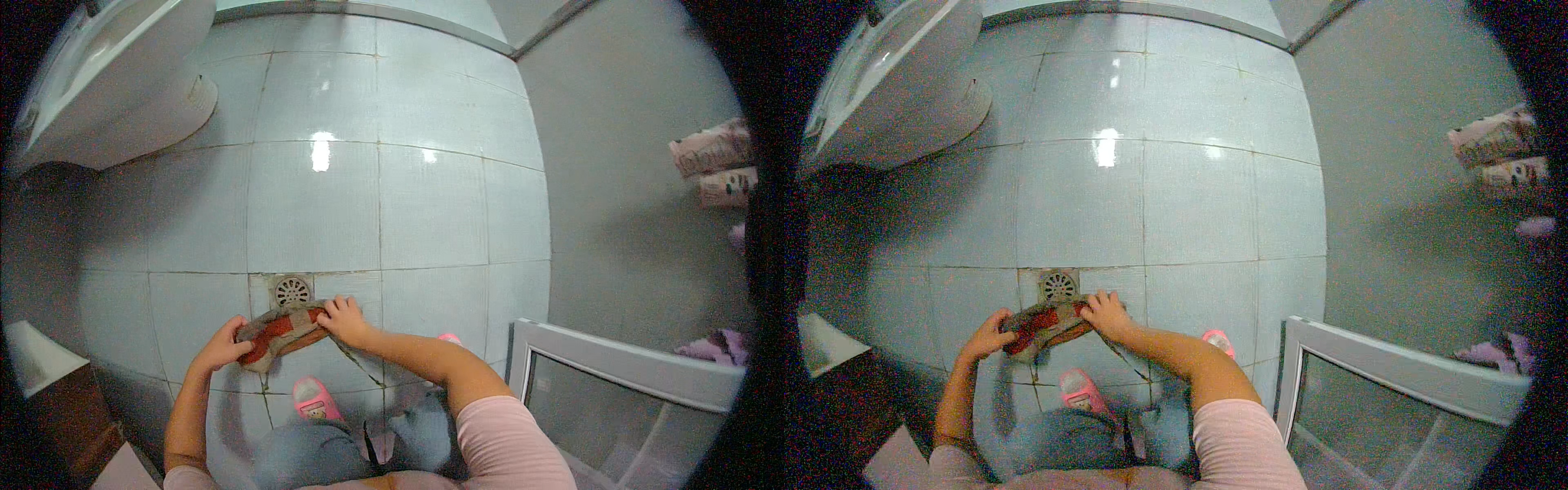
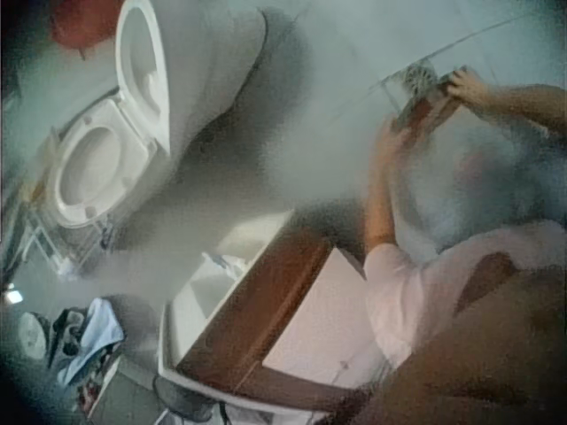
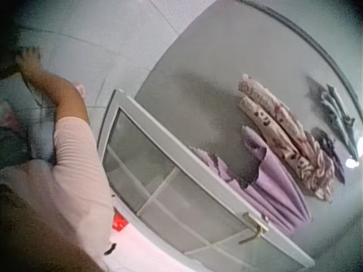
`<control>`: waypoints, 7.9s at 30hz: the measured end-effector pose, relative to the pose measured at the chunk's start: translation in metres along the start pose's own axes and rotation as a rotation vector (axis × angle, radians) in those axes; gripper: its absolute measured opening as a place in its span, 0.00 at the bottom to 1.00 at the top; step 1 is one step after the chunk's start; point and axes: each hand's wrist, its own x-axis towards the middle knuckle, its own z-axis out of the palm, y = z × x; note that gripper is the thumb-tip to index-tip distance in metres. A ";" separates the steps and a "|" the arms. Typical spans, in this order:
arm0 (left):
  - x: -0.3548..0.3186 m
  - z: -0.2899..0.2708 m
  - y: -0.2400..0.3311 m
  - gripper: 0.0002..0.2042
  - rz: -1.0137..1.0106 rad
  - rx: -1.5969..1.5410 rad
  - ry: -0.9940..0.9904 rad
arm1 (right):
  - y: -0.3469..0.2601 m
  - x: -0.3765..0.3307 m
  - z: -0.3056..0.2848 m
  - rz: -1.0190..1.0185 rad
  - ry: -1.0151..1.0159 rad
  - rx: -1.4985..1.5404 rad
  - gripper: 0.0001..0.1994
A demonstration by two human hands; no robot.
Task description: The person squats on the bathroom floor and scrubs the tiled surface with a cloth, focusing on the grout lines and the area around the drain. They then stand, rinse the cloth under the sink faucet, and wring it out.
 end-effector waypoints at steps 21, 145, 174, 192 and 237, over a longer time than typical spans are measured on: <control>0.359 0.089 0.278 0.14 0.374 0.050 0.710 | 0.470 -0.069 -0.126 0.708 0.234 0.146 0.18; 0.007 0.095 0.004 0.08 0.021 0.145 0.115 | 0.179 -0.179 0.094 1.263 0.105 -0.002 0.33; 0.006 0.007 -0.167 0.77 -0.575 0.989 0.141 | 0.021 -0.093 0.032 1.698 0.333 0.360 0.28; 0.004 0.012 -0.165 0.77 -0.506 1.000 0.185 | 0.030 -0.140 0.010 1.288 0.362 1.121 0.28; 0.039 0.002 -0.267 0.68 -0.406 1.493 0.647 | -0.011 0.031 -0.028 0.647 0.193 1.511 0.27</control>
